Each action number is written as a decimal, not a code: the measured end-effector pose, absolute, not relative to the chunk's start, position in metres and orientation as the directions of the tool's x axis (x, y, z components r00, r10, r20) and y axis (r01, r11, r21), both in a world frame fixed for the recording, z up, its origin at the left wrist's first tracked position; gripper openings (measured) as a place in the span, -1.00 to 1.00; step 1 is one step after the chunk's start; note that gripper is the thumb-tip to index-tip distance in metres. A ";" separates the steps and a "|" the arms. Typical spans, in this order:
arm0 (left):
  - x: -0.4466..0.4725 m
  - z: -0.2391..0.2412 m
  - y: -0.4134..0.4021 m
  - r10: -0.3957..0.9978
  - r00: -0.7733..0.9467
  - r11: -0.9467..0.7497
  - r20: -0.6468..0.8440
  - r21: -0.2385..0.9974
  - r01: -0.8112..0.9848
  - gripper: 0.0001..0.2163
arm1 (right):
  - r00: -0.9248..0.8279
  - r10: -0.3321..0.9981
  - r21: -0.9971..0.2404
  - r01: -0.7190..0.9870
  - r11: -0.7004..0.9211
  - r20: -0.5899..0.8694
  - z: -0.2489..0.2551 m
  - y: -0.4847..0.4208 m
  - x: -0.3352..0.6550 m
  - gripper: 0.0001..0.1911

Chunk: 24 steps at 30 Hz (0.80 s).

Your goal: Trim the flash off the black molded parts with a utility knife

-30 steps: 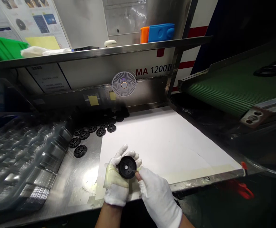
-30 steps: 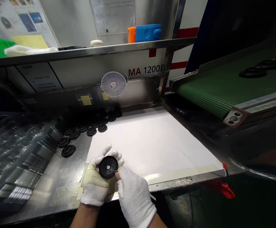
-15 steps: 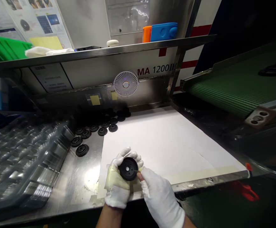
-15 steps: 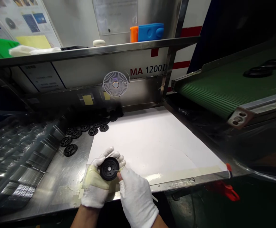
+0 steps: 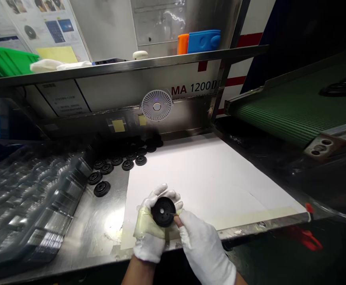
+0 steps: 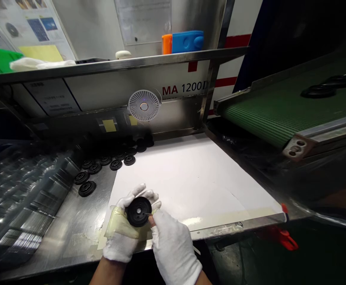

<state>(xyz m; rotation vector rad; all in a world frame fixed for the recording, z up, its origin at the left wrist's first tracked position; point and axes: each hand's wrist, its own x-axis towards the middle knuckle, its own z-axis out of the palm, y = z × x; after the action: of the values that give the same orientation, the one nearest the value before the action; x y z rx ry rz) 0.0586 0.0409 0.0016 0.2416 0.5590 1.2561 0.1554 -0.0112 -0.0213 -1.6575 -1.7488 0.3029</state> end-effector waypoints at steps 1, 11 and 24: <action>0.058 0.002 0.041 0.932 0.230 0.340 -0.281 0.454 -0.823 -0.81 | 0.072 0.945 -0.610 0.779 0.145 0.318 -0.022 -0.011 0.157 -0.77; 0.066 0.006 0.048 0.954 0.086 0.204 -0.287 0.413 -0.888 -0.95 | 0.043 0.927 -0.548 0.817 0.182 0.372 -0.022 -0.015 0.151 -0.72; 0.059 0.005 0.057 0.892 0.068 0.258 -0.448 0.379 -0.889 -0.88 | -0.016 0.998 -0.764 0.643 0.060 0.065 -0.001 -0.023 0.169 -0.74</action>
<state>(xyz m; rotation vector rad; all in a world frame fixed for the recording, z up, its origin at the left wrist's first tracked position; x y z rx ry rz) 0.0586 0.0567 0.0051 0.0054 0.6787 1.3409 0.1686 -0.0233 -0.0007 -1.6474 -1.7254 0.7371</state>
